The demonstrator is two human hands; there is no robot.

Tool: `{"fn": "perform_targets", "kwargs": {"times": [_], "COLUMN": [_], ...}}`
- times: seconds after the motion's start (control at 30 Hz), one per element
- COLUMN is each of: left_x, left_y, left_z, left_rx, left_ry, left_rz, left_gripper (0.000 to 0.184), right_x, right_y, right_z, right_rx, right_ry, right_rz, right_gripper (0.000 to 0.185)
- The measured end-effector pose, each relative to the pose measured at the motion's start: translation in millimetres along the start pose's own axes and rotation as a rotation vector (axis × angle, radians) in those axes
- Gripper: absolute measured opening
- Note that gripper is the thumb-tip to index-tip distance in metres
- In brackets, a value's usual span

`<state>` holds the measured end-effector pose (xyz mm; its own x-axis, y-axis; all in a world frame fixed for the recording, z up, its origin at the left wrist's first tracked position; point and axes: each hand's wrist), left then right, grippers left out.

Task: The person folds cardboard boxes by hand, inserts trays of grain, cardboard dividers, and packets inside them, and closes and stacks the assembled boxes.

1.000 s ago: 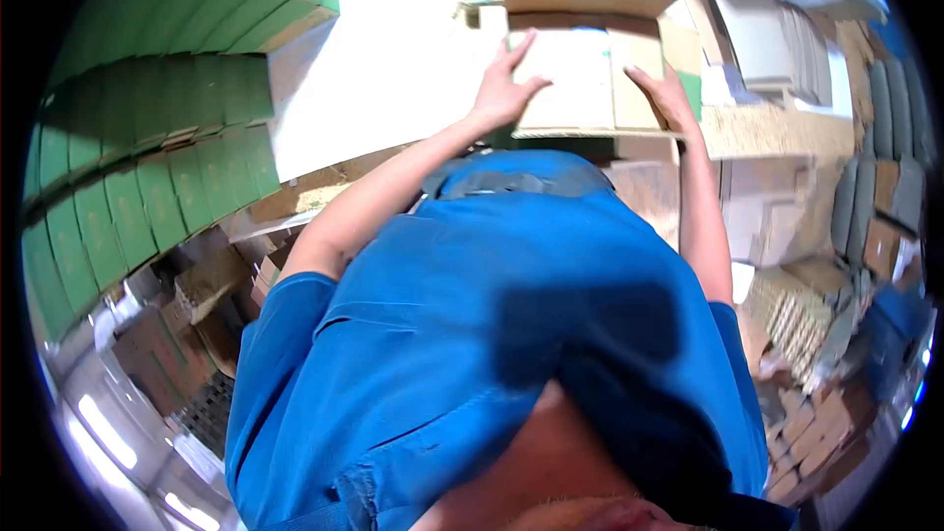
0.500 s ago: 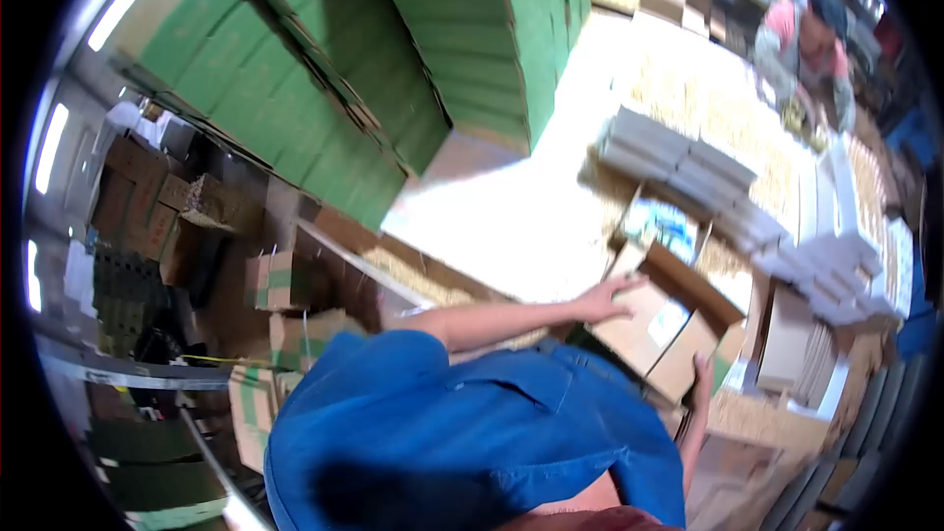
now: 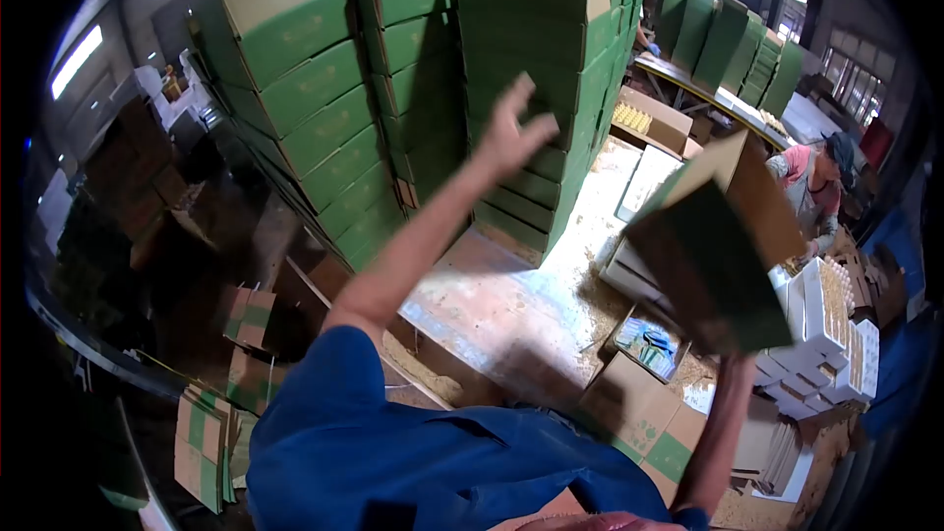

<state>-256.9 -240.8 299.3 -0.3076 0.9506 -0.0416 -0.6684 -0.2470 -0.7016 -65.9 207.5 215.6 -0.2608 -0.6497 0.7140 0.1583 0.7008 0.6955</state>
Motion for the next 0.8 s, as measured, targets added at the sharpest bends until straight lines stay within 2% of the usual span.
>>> {"fn": "perform_targets", "kwargs": {"times": [0.03,0.07,0.13,0.2,0.27,0.37,0.4,0.47,0.5,0.57,0.6,0.63,0.67,0.7,0.73,0.8], "left_x": [-20,-35,-57,-66,-71,-74,-76,-78,-78,-75,-70,-63,-60,-63,-64,-67], "left_y": [-19,-7,-8,-12,-10,8,12,22,21,14,27,46,64,56,58,58], "left_z": [42,87,153,190,214,234,240,246,244,236,244,250,256,249,248,246], "left_rx": [0.078,0.22,0.23,0.03,0.005,-0.024,-0.024,-0.041,-0.046,-0.02,-0.021,0.023,0.066,0.058,0.057,0.076], "left_ry": [-0.126,-0.302,-0.475,-0.46,-0.449,-0.381,-0.382,-0.242,-0.239,-0.229,-0.223,-0.304,-0.388,-0.348,-0.349,-0.386], "left_rz": [0.12,0.298,0.424,0.342,0.369,0.295,0.294,0.056,0.058,0.14,0.138,0.142,0.148,0.141,0.142,0.249], "left_gripper": [0.087,0.09,0.094,0.096,0.095,0.086,0.086,0.078,0.078,0.074,0.074,0.075,0.077,0.081,0.081,0.08], "right_x": [31,66,132,197,261,355,376,405,417,438,449,461,471,481,489,504], "right_y": [17,37,73,100,115,103,99,90,83,57,45,34,26,22,17,5], "right_z": [18,45,96,151,184,173,179,205,225,199,186,173,194,210,216,225], "right_rx": [-0.04,-0.085,-0.157,-0.197,-0.229,-0.3,-0.296,-0.285,-0.237,-0.25,-0.283,-0.313,-0.213,-0.113,-0.111,0.094], "right_ry": [0.051,0.118,0.218,0.297,0.363,0.384,0.309,0.226,0.216,0.083,0.02,-0.045,0.094,0.234,0.236,0.342], "right_rz": [-0.002,-0.009,-0.031,-0.049,-0.081,-0.107,-0.119,-0.13,-0.172,-0.279,-0.312,-0.347,-0.315,-0.278,-0.279,-0.351], "right_gripper": [0.056,0.056,0.056,0.056,0.056,0.054,0.052,0.05,0.047,0.044,0.043,0.043,0.042,0.041,0.041,0.04]}}
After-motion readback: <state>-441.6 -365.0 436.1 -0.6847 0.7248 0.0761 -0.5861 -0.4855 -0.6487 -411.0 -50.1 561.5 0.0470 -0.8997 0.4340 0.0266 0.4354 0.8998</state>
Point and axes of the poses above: each hand's wrist, its own z-axis towards the middle knuckle, its own x-axis out of the palm, y = z × x, and after that the axes turned 12 degrees about -y, right-handed
